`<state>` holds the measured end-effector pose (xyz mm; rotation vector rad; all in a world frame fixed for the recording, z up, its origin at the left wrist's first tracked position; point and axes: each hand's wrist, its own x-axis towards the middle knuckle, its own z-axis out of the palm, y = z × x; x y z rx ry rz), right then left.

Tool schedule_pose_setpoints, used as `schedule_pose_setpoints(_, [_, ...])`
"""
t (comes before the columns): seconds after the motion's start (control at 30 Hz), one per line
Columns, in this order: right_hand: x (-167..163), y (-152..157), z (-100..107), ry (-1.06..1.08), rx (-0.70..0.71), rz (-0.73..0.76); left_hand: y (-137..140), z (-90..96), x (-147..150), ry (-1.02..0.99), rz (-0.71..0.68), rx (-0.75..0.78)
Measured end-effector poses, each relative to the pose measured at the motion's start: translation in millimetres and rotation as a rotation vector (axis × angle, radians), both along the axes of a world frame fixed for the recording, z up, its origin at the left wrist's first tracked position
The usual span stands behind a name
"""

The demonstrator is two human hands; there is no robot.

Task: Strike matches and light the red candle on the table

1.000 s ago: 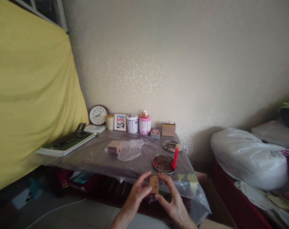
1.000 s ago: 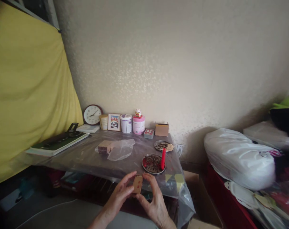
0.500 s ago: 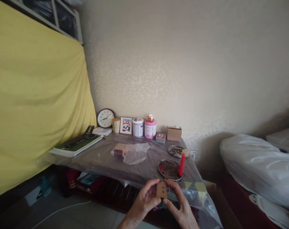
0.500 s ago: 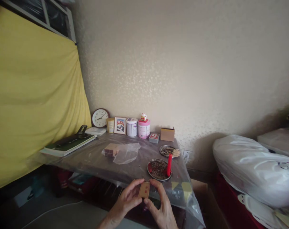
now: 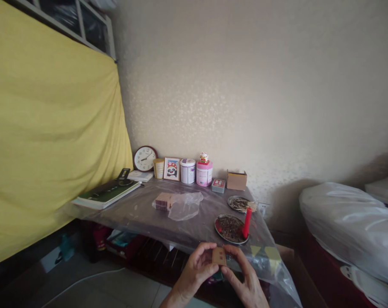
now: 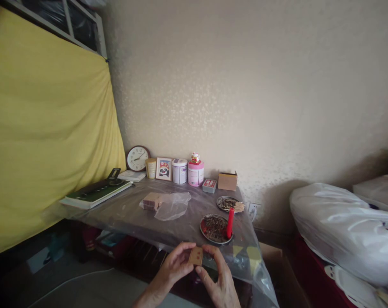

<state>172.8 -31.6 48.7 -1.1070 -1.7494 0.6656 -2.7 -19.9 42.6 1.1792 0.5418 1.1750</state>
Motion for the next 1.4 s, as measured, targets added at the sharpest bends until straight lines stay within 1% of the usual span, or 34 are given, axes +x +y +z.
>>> schedule_pose_setpoints(0.23, [0.5,1.1,-1.7,-0.027,-0.019,-0.007,-0.2,0.7,-1.2,0.006,-0.005,0.009])
schedule_pose_setpoints(0.47, [1.0,0.9,0.1,-0.027,-0.01,-0.008,0.2,1.3,-1.4,0.022,0.023,0.001])
schedule_pose_setpoints(0.8, [0.6,2.5,0.1,-0.028,-0.048,0.006,-0.6,1.5,-0.3,0.042,0.038,0.015])
schedule_pose_setpoints(1.13, [2.1,0.8,2.9,-0.016,0.003,-0.015,0.6,-1.9,0.6,0.054,0.047,0.026])
schedule_pose_setpoints(1.4, [2.6,2.3,-0.6,-0.052,-0.021,-0.018,1.3,-2.1,2.1,0.031,0.038,0.033])
